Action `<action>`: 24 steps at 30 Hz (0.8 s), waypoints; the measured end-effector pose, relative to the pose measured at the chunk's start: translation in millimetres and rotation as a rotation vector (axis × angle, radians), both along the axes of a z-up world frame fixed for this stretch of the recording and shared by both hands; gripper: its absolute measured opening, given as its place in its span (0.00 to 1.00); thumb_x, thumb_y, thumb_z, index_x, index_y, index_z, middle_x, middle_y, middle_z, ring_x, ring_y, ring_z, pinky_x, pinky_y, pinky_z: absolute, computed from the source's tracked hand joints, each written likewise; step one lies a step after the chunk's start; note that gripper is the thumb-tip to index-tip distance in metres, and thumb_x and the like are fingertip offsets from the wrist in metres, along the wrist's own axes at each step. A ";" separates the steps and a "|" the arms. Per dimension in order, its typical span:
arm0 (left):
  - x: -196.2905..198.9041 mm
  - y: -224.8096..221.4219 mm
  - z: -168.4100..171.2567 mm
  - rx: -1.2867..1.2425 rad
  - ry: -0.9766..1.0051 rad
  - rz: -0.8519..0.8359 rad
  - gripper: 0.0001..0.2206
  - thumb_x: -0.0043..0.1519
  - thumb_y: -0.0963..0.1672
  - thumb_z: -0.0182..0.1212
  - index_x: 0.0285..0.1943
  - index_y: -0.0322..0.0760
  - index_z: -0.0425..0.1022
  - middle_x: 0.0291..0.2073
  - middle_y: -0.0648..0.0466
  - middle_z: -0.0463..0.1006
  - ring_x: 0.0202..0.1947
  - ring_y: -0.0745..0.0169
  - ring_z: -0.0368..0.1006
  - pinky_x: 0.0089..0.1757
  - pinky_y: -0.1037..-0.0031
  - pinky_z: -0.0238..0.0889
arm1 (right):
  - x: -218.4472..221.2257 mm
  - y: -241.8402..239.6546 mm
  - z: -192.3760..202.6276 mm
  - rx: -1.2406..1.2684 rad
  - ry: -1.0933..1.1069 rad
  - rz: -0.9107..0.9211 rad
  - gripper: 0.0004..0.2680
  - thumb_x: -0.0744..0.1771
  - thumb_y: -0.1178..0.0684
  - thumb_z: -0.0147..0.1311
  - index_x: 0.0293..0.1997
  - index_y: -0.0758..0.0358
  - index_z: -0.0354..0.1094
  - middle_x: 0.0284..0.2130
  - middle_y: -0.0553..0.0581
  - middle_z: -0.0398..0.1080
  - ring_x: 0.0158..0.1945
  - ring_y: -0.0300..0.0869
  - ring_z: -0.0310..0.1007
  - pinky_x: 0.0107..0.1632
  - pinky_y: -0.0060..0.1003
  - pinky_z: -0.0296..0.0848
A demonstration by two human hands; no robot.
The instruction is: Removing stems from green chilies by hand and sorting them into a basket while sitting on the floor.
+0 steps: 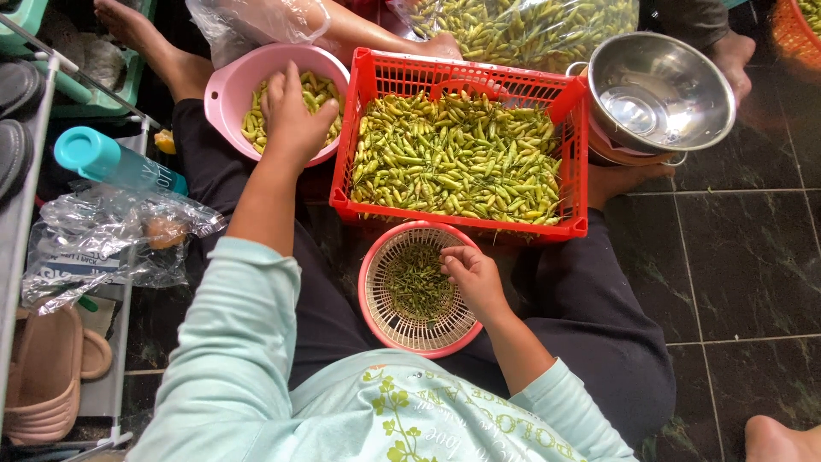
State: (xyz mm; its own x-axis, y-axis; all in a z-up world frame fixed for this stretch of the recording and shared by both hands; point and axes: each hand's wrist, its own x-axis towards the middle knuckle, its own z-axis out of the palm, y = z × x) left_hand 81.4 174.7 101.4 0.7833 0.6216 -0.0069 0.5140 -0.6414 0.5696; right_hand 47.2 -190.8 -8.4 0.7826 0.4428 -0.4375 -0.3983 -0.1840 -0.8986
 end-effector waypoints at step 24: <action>65.3 -155.3 -144.6 0.019 0.271 -0.383 0.12 0.58 0.46 0.65 0.47 0.41 0.84 0.41 0.44 0.80 0.48 0.36 0.78 0.46 0.45 0.73 | 6.4 -8.8 -18.1 -0.051 -0.273 -0.044 0.05 0.65 0.57 0.61 0.42 0.61 0.80 0.22 0.54 0.76 0.25 0.32 0.68 0.29 0.27 0.70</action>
State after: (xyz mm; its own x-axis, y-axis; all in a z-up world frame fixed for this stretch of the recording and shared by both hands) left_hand 146.7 19.4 -43.2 0.9279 0.2899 -0.2344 0.3667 -0.8228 0.4341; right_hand 53.6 -199.6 -26.5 0.8924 0.3890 -0.2287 -0.1512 -0.2196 -0.9638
